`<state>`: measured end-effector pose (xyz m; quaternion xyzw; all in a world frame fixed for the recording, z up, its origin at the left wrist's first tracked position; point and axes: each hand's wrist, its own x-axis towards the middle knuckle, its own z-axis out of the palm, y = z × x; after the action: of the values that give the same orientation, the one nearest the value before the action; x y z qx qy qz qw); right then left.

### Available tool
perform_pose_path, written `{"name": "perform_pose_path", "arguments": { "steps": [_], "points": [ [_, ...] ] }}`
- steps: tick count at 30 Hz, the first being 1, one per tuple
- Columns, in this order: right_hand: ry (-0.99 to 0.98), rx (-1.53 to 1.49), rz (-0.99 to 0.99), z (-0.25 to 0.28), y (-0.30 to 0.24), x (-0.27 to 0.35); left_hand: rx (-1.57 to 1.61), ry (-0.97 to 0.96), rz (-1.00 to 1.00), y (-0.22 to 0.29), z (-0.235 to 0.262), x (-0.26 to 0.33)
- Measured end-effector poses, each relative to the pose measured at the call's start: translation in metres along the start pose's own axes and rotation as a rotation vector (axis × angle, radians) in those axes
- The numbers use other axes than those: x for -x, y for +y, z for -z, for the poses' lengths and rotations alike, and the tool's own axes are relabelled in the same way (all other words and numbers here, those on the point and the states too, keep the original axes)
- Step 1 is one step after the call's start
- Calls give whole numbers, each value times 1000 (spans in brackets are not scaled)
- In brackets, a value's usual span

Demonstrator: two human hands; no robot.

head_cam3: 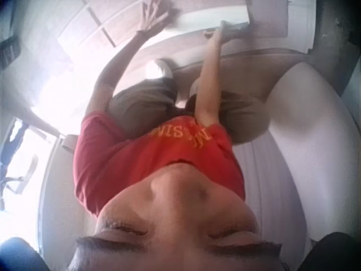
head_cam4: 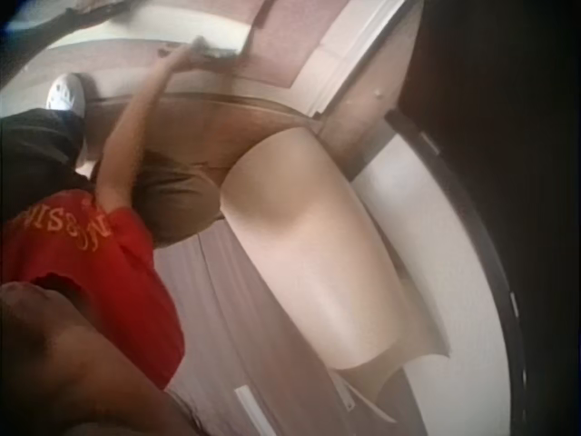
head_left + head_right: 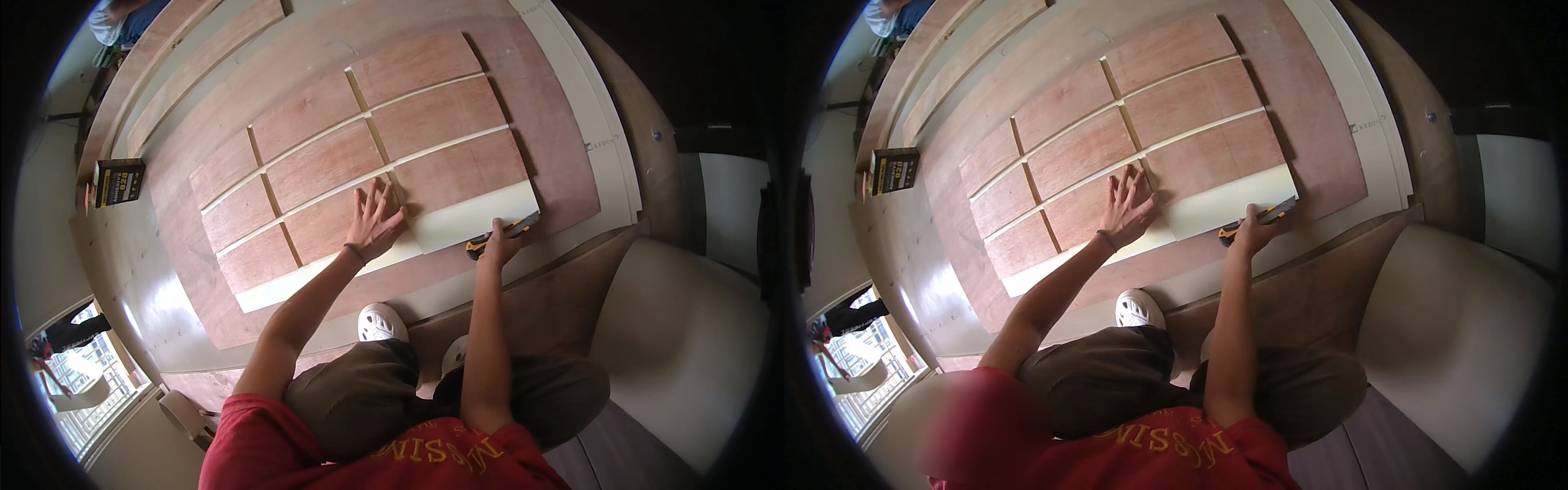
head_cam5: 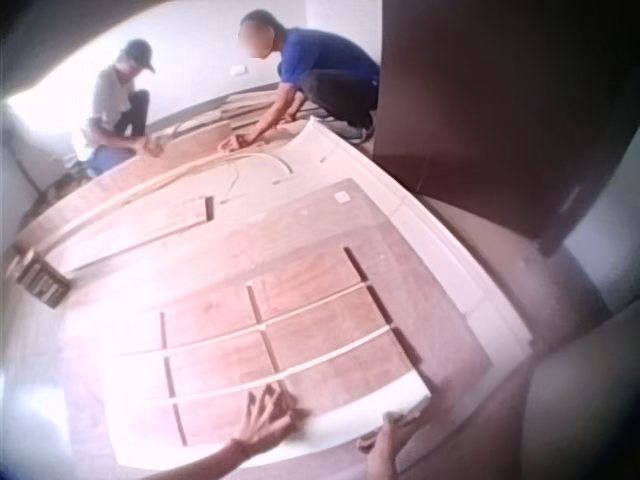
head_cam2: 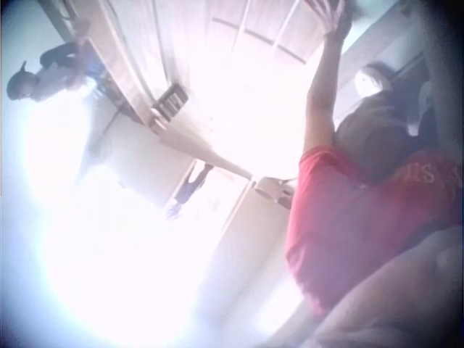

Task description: The person uses a utility knife to cut along white tape lines on a large wooden panel laid on the floor. The person scores the panel repeatedly along the taped lines to separate sections.

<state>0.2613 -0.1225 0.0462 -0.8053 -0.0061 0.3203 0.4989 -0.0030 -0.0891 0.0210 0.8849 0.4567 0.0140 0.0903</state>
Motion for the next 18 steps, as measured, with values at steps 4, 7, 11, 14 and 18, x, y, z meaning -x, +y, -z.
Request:
{"name": "perform_pose_path", "arguments": {
  "steps": [4,7,11,14,18],
  "points": [
    [-62,-232,-62,5,2,-6,40,68,1,-1,0,4],
    [-47,-261,-44,6,-5,2,67,67,20,-4,2,11],
    [38,-331,-86,2,-15,14,74,40,77,-4,4,10],
    [3,-334,-62,5,-13,9,156,39,105,-6,2,7],
    [-10,-357,15,3,-33,23,138,31,119,-7,9,10]
  ]
}}
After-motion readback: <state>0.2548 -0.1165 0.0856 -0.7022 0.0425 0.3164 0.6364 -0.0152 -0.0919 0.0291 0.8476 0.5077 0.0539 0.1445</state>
